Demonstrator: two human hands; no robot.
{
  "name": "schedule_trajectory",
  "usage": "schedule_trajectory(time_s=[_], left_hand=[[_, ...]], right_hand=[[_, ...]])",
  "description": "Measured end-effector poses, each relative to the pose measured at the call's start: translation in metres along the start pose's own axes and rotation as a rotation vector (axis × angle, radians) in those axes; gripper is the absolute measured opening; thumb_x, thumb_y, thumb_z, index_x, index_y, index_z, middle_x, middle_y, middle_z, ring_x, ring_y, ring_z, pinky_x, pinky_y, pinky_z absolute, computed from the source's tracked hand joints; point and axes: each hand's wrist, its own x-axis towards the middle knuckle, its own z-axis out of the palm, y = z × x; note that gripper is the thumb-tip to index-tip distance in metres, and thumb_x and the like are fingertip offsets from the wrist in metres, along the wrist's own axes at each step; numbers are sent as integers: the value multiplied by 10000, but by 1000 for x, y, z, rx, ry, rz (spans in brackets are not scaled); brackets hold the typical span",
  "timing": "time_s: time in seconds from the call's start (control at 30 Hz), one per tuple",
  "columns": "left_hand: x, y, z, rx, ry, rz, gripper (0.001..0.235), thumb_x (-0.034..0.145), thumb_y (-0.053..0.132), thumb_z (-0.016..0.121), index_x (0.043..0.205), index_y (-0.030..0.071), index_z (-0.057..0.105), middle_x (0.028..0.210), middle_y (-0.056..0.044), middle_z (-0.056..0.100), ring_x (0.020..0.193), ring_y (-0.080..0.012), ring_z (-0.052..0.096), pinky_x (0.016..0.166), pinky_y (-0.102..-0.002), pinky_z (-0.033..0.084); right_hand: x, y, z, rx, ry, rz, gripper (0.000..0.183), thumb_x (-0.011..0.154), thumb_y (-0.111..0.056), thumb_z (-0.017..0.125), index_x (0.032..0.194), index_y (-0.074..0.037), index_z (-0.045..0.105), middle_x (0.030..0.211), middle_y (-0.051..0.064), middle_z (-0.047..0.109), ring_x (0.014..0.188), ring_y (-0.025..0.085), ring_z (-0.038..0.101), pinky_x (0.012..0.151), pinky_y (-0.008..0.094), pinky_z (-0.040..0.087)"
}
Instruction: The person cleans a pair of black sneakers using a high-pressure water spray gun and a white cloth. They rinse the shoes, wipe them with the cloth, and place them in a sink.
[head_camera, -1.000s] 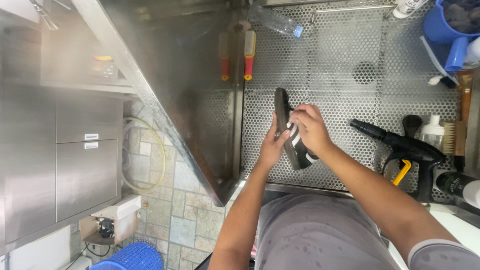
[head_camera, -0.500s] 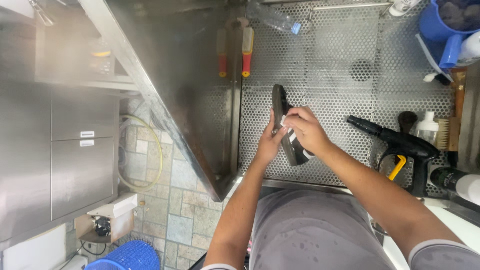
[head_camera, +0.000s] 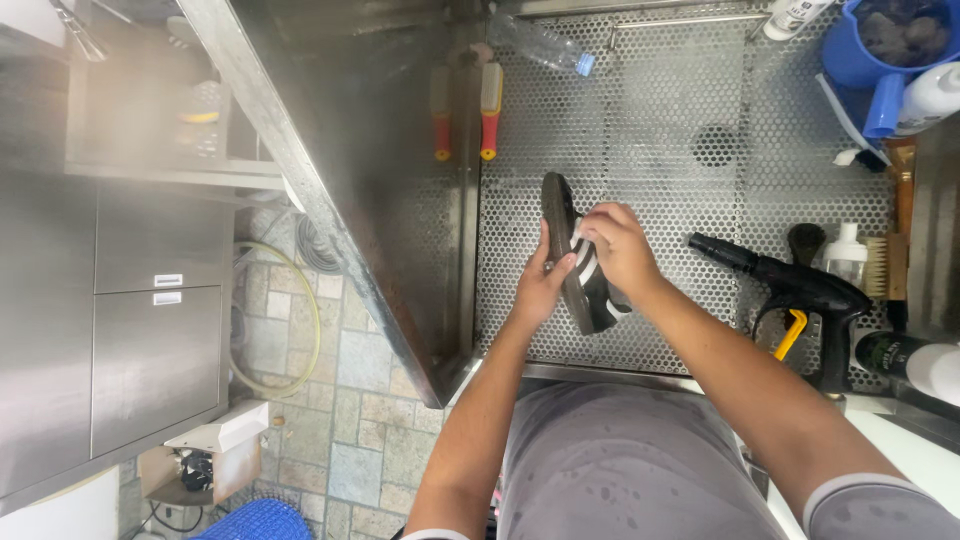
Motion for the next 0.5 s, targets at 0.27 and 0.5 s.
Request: schedule_trajectory(time_s=[0.27,0.5], left_hand=[[-6,1,-2,-28,-22,36,842,1002,264,642,1661,162,128,1376,-150,646,1171,-188,617,1021,-287,472],[-10,-3,-15,-146,-40,-118,783,1019,270,543,1665,198,106,1475,-167,541,1248,-228,543,1056,-322,443]], right_hand=[[-9,-11,-2,60,-67,-101,119,904,26,675,1013,-15,697,1094,119,638,1051,307,603,918,377,508],[-19,83,-20,-367,-30,247,159,907,17,701,1015,-98,711,1146,129,636,1150,349,563,1006,439,459]])
